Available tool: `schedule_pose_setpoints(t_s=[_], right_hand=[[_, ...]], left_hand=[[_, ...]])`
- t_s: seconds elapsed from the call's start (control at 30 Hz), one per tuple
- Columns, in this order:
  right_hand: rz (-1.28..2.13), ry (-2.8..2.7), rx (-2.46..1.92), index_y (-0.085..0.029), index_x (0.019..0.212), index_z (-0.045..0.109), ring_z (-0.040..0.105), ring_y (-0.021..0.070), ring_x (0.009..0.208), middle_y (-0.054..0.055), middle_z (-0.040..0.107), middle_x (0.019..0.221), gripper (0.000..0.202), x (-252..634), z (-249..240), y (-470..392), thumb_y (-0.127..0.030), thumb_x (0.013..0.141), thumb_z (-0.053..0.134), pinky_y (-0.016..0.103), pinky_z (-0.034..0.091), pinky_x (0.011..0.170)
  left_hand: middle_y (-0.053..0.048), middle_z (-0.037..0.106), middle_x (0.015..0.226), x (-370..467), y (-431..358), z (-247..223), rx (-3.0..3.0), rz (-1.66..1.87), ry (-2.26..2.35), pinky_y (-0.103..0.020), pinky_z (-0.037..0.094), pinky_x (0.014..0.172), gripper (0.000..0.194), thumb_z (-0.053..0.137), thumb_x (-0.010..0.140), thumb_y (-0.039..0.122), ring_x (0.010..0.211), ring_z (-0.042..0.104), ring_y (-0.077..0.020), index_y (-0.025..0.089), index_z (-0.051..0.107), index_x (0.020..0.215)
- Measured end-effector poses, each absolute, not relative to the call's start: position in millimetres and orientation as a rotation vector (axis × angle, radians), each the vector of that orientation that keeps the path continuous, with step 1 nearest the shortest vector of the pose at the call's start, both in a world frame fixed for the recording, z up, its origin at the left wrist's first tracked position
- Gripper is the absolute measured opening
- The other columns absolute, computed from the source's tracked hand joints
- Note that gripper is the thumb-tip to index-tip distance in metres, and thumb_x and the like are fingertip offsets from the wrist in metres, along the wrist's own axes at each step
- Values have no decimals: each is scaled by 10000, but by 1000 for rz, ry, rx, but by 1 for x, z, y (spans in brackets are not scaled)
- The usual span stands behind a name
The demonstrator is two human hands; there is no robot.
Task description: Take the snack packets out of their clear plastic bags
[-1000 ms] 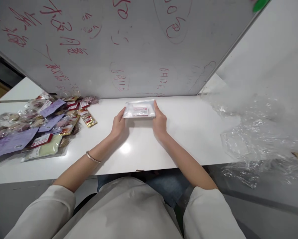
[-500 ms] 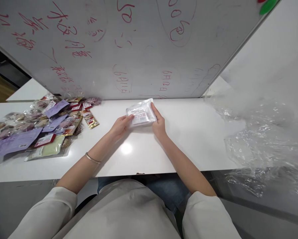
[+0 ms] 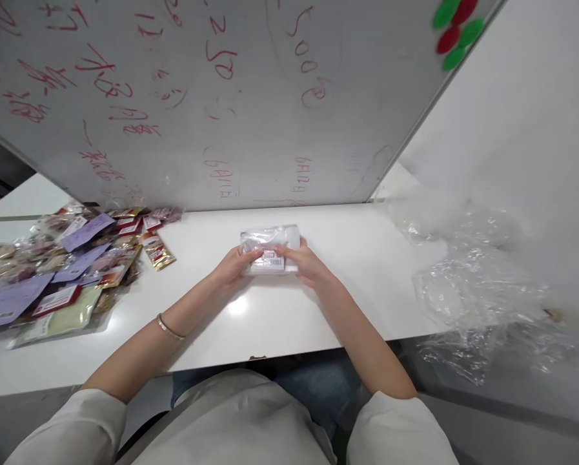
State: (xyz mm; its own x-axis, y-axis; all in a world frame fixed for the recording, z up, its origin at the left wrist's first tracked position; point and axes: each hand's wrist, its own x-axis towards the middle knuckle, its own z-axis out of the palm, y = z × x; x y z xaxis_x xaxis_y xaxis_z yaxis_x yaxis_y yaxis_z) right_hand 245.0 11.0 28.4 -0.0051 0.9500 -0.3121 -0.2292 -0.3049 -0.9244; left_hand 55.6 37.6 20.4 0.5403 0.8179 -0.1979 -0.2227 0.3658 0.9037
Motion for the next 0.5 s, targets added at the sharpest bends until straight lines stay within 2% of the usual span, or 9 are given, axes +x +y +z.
schedule_pose_setpoints(t_s=[0.1, 0.23, 0.3, 0.4, 0.5], right_hand=[[1609, -798, -1243, -182, 1050, 668, 727, 275, 894, 107, 753, 1016, 394, 277, 26, 1, -337, 724, 827, 406, 611, 790], [1197, -361, -1277, -177, 961, 684, 717, 217, 764, 51, 752, 849, 265, 348, 14, 27, -203, 733, 817, 349, 626, 712], [1005, -209, -1312, -187, 980, 657, 699, 175, 724, 19, 729, 808, 156, 392, 11, 54, -189, 838, 721, 325, 625, 689], [796, -136, -1395, -187, 1106, 625, 683, 143, 786, 20, 709, 915, 153, 454, 11, 96, -206, 977, 546, 312, 617, 701], [618, -147, -1501, -173, 1232, 597, 667, 174, 958, 67, 666, 1144, 277, 497, 15, 122, -309, 995, 557, 371, 598, 802]], left_hand=[[-125, 730, 1157, 84, 39, 22, 1132, 678, 757, -423, 489, 964, 459, 738, 808, 523, 1090, 661, -307, 166, 721, 1096], [-113, 573, 1398, 115, 44, 17, 1371, 684, 962, -378, 426, 1039, 516, 542, 939, 568, 1247, 545, -265, 227, 599, 1323], [-111, 558, 1389, 121, 46, 11, 1392, 655, 967, -360, 422, 1035, 503, 455, 979, 565, 1224, 549, -235, 247, 573, 1350], [-112, 612, 1274, 113, 43, 6, 1338, 656, 932, -358, 443, 995, 486, 412, 993, 567, 1146, 578, -222, 233, 605, 1288], [-108, 641, 1200, 87, 37, 5, 1283, 652, 918, -376, 459, 946, 478, 451, 980, 584, 1100, 601, -239, 233, 632, 1249]])
